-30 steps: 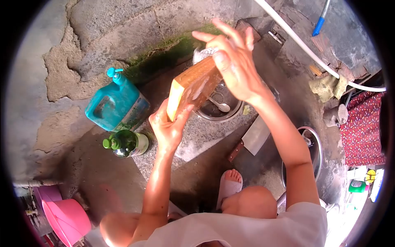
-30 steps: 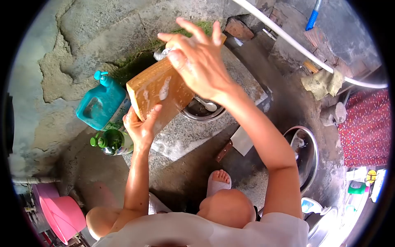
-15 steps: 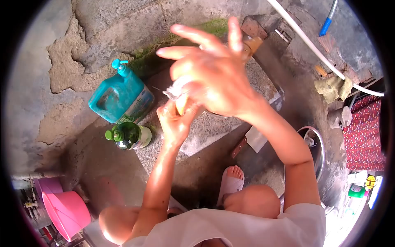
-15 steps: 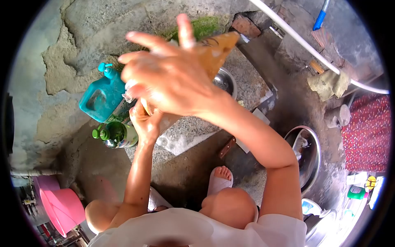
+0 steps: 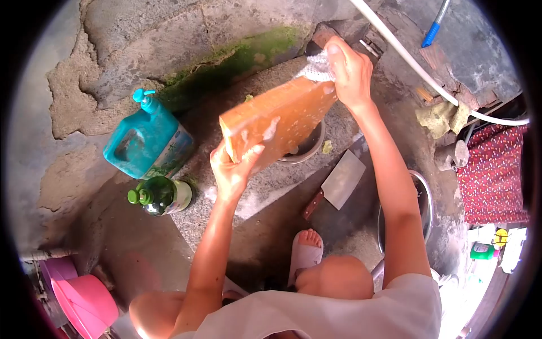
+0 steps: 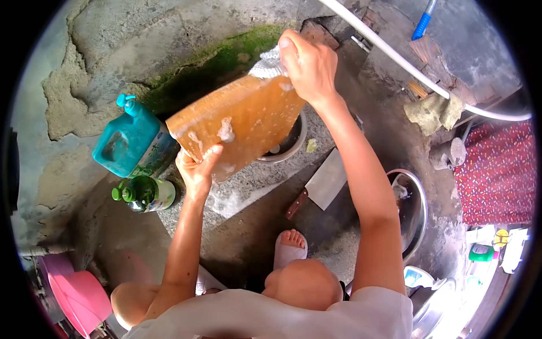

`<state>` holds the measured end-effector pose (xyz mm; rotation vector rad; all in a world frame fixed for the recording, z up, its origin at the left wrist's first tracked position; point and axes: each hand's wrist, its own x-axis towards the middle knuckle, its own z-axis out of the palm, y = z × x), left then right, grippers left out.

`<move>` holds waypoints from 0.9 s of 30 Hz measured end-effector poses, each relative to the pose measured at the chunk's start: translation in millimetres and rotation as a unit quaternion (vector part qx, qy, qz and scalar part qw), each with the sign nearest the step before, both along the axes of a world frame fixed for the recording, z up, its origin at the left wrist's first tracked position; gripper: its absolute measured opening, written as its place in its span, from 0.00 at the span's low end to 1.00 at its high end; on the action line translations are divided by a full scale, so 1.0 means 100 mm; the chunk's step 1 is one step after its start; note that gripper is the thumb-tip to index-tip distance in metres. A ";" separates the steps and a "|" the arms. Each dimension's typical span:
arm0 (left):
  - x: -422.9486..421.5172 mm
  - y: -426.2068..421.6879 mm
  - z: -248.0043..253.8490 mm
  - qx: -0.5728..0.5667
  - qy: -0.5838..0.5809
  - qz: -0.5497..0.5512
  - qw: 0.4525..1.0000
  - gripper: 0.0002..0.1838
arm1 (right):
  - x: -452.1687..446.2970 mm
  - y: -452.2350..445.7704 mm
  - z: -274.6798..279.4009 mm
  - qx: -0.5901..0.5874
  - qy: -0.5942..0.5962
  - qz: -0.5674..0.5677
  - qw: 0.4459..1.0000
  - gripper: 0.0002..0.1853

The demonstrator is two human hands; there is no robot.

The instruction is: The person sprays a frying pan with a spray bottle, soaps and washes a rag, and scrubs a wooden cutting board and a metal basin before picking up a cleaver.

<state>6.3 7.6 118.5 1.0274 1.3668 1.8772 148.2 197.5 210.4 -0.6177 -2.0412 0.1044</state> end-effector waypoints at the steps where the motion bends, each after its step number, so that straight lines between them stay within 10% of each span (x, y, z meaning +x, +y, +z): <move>1: -0.03 0.03 0.00 0.002 -0.015 -0.017 1.000 0.16 | -0.02 0.02 -0.02 0.016 0.010 -0.017 1.000 0.12; 6: -0.09 0.01 0.34 -0.065 -0.032 -0.057 0.996 0.17 | -0.16 -0.03 -0.03 0.053 0.035 -0.001 0.998 0.11; 13: 0.00 0.01 0.27 -0.035 0.000 0.009 0.999 0.16 | -0.20 -0.28 0.72 -0.321 0.312 0.180 0.876 0.09; 16: -0.01 0.00 0.25 -0.028 -0.013 0.012 0.999 0.16 | 0.16 -0.22 1.06 -0.300 0.226 0.342 0.861 0.09; 19: 0.00 -0.01 0.28 -0.035 -0.014 0.009 0.999 0.16 | 0.18 -0.02 0.94 -0.215 0.161 0.048 0.962 0.15; 21: 0.04 -0.02 0.30 -0.045 -0.026 0.003 0.999 0.16 | 0.08 0.02 0.54 -0.321 0.049 0.097 0.941 0.15; 22: 0.06 -0.02 0.30 -0.048 -0.021 0.005 0.999 0.16 | -0.01 -0.03 0.38 -0.183 -0.053 0.195 0.962 0.17; 24: 0.08 -0.05 0.30 -0.060 -0.013 0.012 0.998 0.15 | -0.02 0.07 0.17 0.060 -0.200 0.102 0.973 0.23; 27: 0.04 -0.09 0.30 -0.021 0.019 0.025 0.999 0.15 | 0.20 0.29 0.21 -0.005 -0.237 -0.008 0.972 0.38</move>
